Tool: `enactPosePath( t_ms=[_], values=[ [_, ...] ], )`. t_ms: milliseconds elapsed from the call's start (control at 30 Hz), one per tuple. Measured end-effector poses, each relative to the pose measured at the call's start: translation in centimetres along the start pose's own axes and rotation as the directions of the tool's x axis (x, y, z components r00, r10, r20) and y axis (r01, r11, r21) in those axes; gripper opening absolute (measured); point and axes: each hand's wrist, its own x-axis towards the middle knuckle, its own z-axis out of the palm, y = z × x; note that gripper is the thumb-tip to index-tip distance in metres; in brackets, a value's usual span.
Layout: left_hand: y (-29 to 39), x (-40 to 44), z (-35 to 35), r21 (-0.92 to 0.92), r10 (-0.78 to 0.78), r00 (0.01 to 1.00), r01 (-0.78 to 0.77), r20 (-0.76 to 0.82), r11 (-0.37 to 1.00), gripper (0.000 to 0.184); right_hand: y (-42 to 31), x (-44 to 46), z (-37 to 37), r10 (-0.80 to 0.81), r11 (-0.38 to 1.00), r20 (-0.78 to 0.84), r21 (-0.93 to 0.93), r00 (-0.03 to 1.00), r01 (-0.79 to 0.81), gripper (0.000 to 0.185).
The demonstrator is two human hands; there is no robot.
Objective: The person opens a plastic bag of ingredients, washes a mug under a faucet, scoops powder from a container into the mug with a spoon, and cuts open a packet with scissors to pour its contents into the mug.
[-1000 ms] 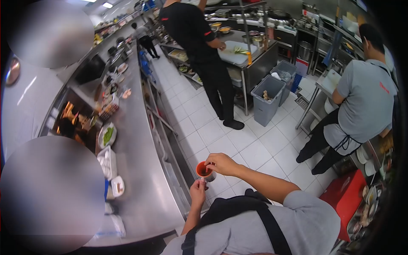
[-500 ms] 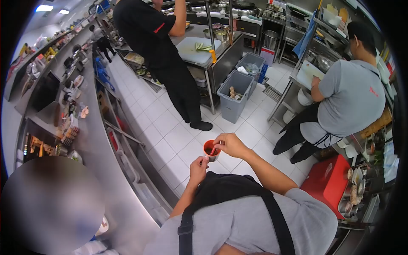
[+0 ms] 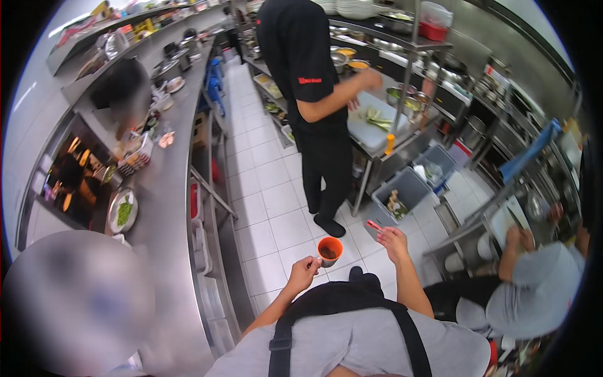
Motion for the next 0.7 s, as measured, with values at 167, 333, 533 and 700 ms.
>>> enactPosePath(
  t_ms=[167,333,533,700],
  values=[
    [2.4,2.5,1.9,-0.079,-0.102,0.974,0.088,-0.200,0.993,0.038,-0.1,15.0,-9.4,0.057,0.972,-0.023,0.230,0.998,-0.050,0.014],
    [3.4,4.3,5.1,-0.271,-0.226,0.911,0.134,-0.344,0.953,0.035,-8.8,24.5,-11.6,0.019,0.916,-0.089,0.400,0.996,0.019,0.010],
    [5.3,3.0,9.4,-0.368,-0.372,0.846,0.231,-0.380,0.901,0.029,-14.8,39.6,-20.9,-0.031,0.954,-0.533,-0.268,0.846,-0.134,0.055],
    [5.6,-1.0,12.0,-0.424,-0.440,0.787,0.253,-0.432,0.869,0.030,-0.4,41.8,-27.5,0.048,-0.490,0.353,-0.807,0.934,0.330,0.034]
  ],
)
